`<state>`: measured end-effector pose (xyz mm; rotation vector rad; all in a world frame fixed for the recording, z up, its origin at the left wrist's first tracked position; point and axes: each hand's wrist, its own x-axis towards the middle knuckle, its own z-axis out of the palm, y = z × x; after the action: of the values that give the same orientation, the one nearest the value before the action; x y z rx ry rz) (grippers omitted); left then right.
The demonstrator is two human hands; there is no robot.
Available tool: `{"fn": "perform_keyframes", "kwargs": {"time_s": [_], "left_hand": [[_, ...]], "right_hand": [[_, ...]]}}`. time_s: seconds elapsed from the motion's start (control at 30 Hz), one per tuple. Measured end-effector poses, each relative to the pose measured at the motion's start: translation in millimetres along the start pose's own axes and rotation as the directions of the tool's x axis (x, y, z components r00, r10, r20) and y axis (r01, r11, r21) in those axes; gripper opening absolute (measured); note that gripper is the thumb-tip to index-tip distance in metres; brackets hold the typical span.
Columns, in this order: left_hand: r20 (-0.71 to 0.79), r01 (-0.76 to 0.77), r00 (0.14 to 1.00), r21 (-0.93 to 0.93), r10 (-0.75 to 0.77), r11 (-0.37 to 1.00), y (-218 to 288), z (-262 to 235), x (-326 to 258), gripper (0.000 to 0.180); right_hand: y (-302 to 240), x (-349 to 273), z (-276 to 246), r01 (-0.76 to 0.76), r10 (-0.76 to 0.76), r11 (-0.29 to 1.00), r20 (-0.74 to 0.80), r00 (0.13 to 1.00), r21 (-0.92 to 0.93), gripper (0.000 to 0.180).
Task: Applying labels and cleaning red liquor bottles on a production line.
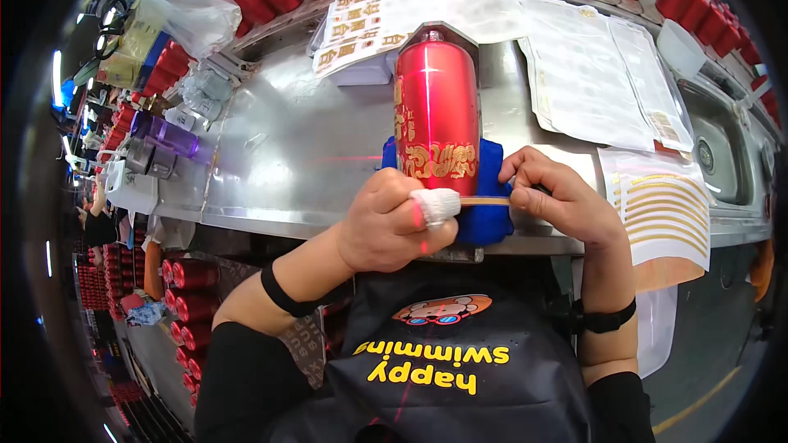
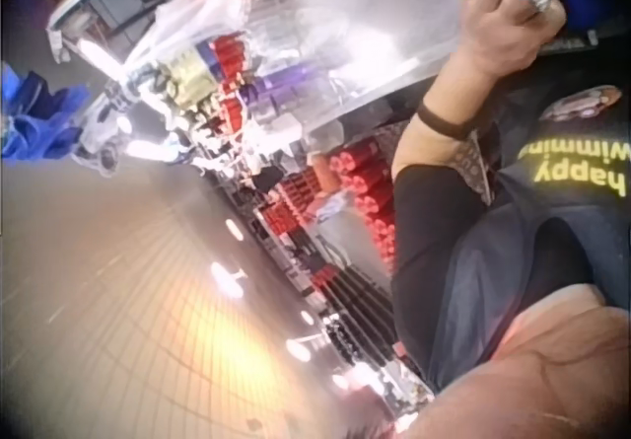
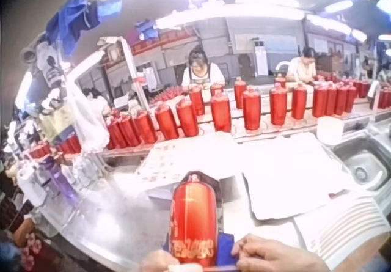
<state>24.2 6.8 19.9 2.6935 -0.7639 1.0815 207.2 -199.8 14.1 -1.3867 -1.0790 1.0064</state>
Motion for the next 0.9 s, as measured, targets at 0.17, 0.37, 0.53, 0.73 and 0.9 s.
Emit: {"fn": "perform_keyframes", "kwargs": {"time_s": [0.17, 0.37, 0.53, 0.73, 0.9], "left_hand": [[0.036, -0.021, 0.999, -0.021, 0.022, 1.000, -1, -2, -1, 0.023], [-0.064, 0.112, 0.991, -0.027, -0.114, 0.993, 8, 2, -7, 0.024], [0.083, 0.032, 0.996, 0.060, -0.037, 0.998, 6, -1, 5, 0.018], [0.000, 0.016, 1.000, 0.018, -0.016, 1.000, 3, 3, -3, 0.023], [-0.088, 0.117, 0.990, 0.038, -0.113, 0.992, 8, 3, -12, 0.028]], "right_hand": [[2, 3, 2, 0.021, -0.021, 1.000, 0.008, 1.000, 0.009, 0.030], [0, 0, 0, 0.047, -0.045, 0.996, 0.029, 0.999, -0.078, 0.027], [-1, 1, 1, 0.043, -0.042, 0.997, 0.018, 0.999, -0.068, 0.026], [-2, 2, 3, 0.065, -0.063, 0.990, 0.022, 0.998, -0.123, 0.027], [0, 6, 5, 0.055, -0.052, 0.991, 0.022, 0.998, -0.122, 0.029]]}}
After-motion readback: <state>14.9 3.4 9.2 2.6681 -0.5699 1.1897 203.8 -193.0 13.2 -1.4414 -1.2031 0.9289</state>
